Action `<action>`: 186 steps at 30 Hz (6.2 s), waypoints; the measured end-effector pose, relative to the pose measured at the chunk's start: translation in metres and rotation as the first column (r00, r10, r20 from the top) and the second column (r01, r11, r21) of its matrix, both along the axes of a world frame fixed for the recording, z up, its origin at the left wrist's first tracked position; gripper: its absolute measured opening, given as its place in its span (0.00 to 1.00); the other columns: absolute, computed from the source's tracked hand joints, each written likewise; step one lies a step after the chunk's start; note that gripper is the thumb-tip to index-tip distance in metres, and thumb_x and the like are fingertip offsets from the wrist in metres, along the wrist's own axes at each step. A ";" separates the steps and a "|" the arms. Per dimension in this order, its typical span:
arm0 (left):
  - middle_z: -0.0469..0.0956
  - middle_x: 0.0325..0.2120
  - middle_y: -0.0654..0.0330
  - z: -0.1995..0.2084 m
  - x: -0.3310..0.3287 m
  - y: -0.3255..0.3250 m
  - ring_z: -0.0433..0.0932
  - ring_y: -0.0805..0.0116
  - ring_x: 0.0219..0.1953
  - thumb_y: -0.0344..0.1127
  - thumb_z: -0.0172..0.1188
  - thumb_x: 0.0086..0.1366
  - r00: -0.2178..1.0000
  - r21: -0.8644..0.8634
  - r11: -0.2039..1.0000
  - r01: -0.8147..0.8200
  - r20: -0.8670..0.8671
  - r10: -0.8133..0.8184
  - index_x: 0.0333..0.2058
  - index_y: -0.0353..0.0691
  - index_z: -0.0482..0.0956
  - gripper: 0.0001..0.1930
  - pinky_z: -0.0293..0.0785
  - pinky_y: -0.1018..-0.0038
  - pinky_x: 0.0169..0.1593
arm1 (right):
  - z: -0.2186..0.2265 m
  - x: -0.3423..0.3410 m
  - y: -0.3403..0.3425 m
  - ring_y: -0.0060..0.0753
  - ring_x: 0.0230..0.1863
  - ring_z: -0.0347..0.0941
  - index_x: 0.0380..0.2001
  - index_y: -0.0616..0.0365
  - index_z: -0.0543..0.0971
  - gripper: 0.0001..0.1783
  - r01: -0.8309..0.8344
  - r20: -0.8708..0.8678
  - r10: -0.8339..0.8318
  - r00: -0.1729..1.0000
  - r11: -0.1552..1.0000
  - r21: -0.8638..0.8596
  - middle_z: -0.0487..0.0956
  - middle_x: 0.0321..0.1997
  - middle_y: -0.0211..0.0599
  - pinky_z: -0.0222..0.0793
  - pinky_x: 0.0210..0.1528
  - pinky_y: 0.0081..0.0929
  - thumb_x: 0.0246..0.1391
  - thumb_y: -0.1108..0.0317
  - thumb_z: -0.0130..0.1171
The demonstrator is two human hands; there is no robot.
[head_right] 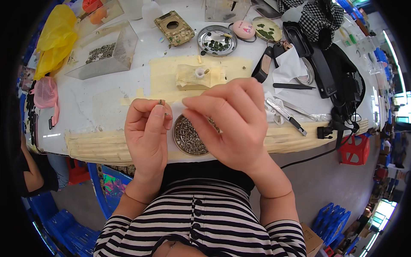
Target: Assembling small metal components using tweezers at a workbench.
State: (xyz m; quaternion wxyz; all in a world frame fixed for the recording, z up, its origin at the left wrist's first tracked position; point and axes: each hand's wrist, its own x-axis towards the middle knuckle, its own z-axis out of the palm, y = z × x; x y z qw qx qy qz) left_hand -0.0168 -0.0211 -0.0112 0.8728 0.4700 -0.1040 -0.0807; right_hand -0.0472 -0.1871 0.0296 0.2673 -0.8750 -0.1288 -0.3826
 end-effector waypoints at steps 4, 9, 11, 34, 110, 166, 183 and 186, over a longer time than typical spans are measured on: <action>0.79 0.35 0.65 0.002 -0.001 -0.001 0.76 0.83 0.35 0.25 0.60 0.70 0.998 -0.073 0.997 0.032 -0.056 -0.037 0.43 0.35 0.76 0.06 0.73 0.85 0.41 | -0.014 -0.007 0.015 0.34 0.34 0.69 0.32 0.53 0.85 0.16 -0.057 -0.021 0.059 0.998 0.995 0.082 0.80 0.31 0.27 0.66 0.37 0.27 0.34 0.76 0.75; 0.79 0.35 0.65 0.007 -0.004 -0.002 0.76 0.83 0.35 0.24 0.59 0.70 0.997 -0.047 0.999 0.027 -0.066 -0.030 0.43 0.35 0.76 0.05 0.72 0.85 0.40 | -0.016 -0.006 0.020 0.33 0.33 0.70 0.32 0.54 0.85 0.15 -0.066 -0.019 0.069 0.997 0.987 0.144 0.80 0.31 0.28 0.66 0.36 0.27 0.36 0.77 0.74; 0.79 0.35 0.65 0.005 -0.005 -0.002 0.75 0.84 0.35 0.23 0.59 0.70 0.998 -0.067 0.997 0.035 -0.047 -0.038 0.43 0.35 0.76 0.06 0.72 0.85 0.40 | -0.016 -0.005 0.019 0.34 0.33 0.71 0.32 0.55 0.85 0.14 -0.082 -0.080 0.105 0.991 0.967 0.241 0.80 0.30 0.29 0.66 0.36 0.27 0.38 0.78 0.73; 0.83 0.37 0.58 0.002 -0.011 0.004 0.80 0.79 0.38 0.24 0.59 0.69 0.995 -0.060 0.993 0.101 -0.015 -0.102 0.43 0.33 0.77 0.06 0.74 0.83 0.42 | -0.013 0.001 0.013 0.38 0.34 0.71 0.30 0.57 0.82 0.08 -0.126 -0.145 0.182 0.973 0.936 0.328 0.79 0.31 0.33 0.68 0.37 0.30 0.45 0.79 0.68; 0.82 0.29 0.54 0.003 -0.008 0.002 0.81 0.64 0.30 0.17 0.67 0.57 0.809 0.345 0.880 -0.325 0.584 0.070 0.37 0.31 0.83 0.09 0.76 0.74 0.36 | -0.039 -0.007 0.034 0.35 0.35 0.68 0.41 0.63 0.74 0.07 -0.210 -0.101 0.340 0.935 0.759 0.616 0.74 0.37 0.39 0.67 0.38 0.28 0.60 0.81 0.54; 0.81 0.26 0.57 0.018 0.004 0.021 0.79 0.67 0.25 0.20 0.68 0.54 0.812 0.560 0.776 -0.291 0.573 -0.110 0.34 0.33 0.83 0.08 0.74 0.75 0.32 | -0.033 -0.004 0.013 0.32 0.33 0.74 0.35 0.60 0.81 0.06 -0.199 -0.244 0.401 0.883 0.791 0.578 0.78 0.33 0.34 0.71 0.36 0.25 0.54 0.79 0.65; 0.79 0.24 0.59 0.017 0.004 0.022 0.78 0.71 0.26 0.21 0.67 0.56 0.884 0.551 0.817 -0.169 0.452 -0.122 0.33 0.32 0.83 0.06 0.72 0.77 0.33 | -0.033 -0.004 0.011 0.30 0.32 0.74 0.34 0.60 0.82 0.05 -0.200 -0.242 0.390 0.888 0.803 0.561 0.79 0.32 0.34 0.70 0.35 0.24 0.53 0.79 0.66; 0.80 0.25 0.59 0.016 0.004 0.023 0.78 0.72 0.27 0.21 0.67 0.56 0.901 0.547 0.827 -0.130 0.414 -0.133 0.34 0.32 0.83 0.06 0.72 0.78 0.33 | -0.033 -0.005 0.011 0.29 0.31 0.74 0.34 0.60 0.82 0.05 -0.197 -0.246 0.383 0.890 0.812 0.550 0.79 0.32 0.34 0.70 0.35 0.24 0.54 0.79 0.66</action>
